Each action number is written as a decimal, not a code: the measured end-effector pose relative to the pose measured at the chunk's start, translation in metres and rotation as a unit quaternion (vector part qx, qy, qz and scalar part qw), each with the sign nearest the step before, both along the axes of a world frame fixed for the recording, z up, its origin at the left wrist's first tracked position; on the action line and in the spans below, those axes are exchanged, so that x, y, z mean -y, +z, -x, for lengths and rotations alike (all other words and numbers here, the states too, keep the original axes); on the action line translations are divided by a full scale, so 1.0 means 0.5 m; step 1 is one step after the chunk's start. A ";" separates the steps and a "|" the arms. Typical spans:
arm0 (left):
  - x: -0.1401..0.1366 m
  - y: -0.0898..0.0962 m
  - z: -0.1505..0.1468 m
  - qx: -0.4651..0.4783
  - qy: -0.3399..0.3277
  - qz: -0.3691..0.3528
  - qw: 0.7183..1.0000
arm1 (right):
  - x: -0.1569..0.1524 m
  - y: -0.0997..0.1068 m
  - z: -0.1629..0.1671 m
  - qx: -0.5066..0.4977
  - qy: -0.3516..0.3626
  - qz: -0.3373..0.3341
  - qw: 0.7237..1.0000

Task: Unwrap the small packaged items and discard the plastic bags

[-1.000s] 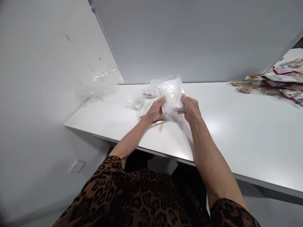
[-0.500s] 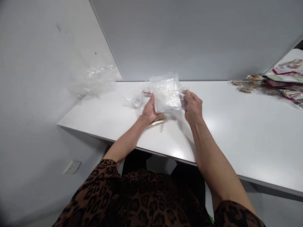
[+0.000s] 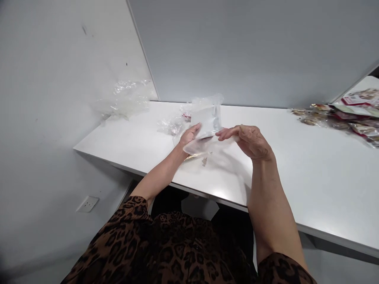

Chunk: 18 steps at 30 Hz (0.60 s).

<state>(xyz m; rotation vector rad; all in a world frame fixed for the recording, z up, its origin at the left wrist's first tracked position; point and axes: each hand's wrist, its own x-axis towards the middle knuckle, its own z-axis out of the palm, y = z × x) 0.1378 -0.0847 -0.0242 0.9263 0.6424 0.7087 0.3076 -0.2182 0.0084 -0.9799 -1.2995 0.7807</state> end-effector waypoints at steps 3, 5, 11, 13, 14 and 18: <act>-0.001 0.007 -0.003 0.042 0.049 0.066 0.996 | -0.017 -0.011 0.008 -0.037 -0.180 0.023 0.983; 0.004 0.012 -0.003 0.068 0.071 0.074 0.992 | -0.033 -0.024 0.009 -0.036 -0.309 0.046 0.949; 0.018 -0.003 -0.006 0.079 -0.020 0.057 0.995 | -0.045 -0.038 0.004 -0.100 -0.203 0.128 0.966; 0.019 -0.012 -0.007 0.058 -0.027 0.049 0.997 | -0.042 -0.030 0.009 -0.116 -0.199 0.084 0.969; 0.020 -0.016 -0.008 0.040 -0.033 0.036 0.998 | -0.040 -0.025 0.013 -0.112 -0.207 0.063 0.970; 0.022 -0.019 -0.007 -0.035 -0.066 -0.084 0.994 | -0.033 -0.008 0.027 -0.023 -0.260 0.039 0.964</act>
